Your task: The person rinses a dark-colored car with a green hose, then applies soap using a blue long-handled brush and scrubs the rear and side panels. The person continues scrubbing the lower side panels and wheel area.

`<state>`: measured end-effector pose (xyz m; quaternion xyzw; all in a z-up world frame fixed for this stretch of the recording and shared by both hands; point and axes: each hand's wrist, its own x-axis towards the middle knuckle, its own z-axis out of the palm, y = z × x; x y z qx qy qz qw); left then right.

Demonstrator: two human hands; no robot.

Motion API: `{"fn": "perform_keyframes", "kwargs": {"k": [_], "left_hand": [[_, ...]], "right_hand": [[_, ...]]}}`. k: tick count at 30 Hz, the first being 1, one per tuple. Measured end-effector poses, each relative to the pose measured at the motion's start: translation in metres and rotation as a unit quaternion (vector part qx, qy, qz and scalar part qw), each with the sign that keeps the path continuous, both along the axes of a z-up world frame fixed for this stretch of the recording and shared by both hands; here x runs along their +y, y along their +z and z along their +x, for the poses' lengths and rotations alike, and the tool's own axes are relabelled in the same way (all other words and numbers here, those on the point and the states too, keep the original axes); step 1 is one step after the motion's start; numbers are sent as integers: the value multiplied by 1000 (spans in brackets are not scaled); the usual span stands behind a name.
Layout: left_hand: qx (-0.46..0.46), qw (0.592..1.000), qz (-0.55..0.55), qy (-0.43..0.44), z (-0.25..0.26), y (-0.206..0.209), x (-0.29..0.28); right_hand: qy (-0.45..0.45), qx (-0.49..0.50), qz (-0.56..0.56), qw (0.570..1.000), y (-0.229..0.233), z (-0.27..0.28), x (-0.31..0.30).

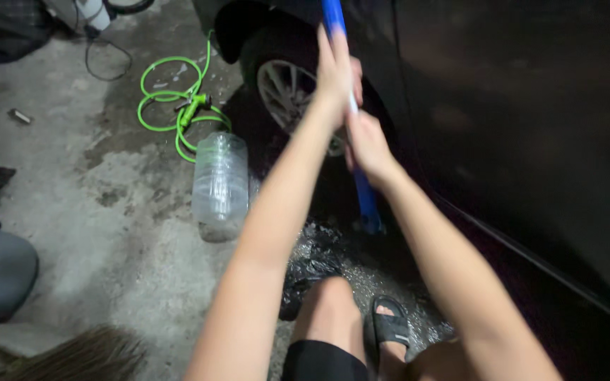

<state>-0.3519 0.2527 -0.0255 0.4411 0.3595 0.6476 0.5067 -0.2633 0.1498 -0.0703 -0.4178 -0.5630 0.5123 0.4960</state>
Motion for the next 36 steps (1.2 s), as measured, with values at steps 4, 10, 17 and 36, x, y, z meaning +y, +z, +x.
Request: {"fn": "perform_keyframes", "kwargs": {"k": [4,10,17,36], "left_hand": [[151,984,-46,83,24,-103,-52],[206,977,-33,48,41,-145,-78],[191,965,154,90,20,-14,1],[204,977,57,-18,96,-105,-118]], "right_hand": [[-52,-24,47,997,-125,10,-36],[-100,-37,44,993,-169,23,-60],[-92,40,61,993,-32,-19,-3],[-206,-128,200,949,-176,74,-74]]}}
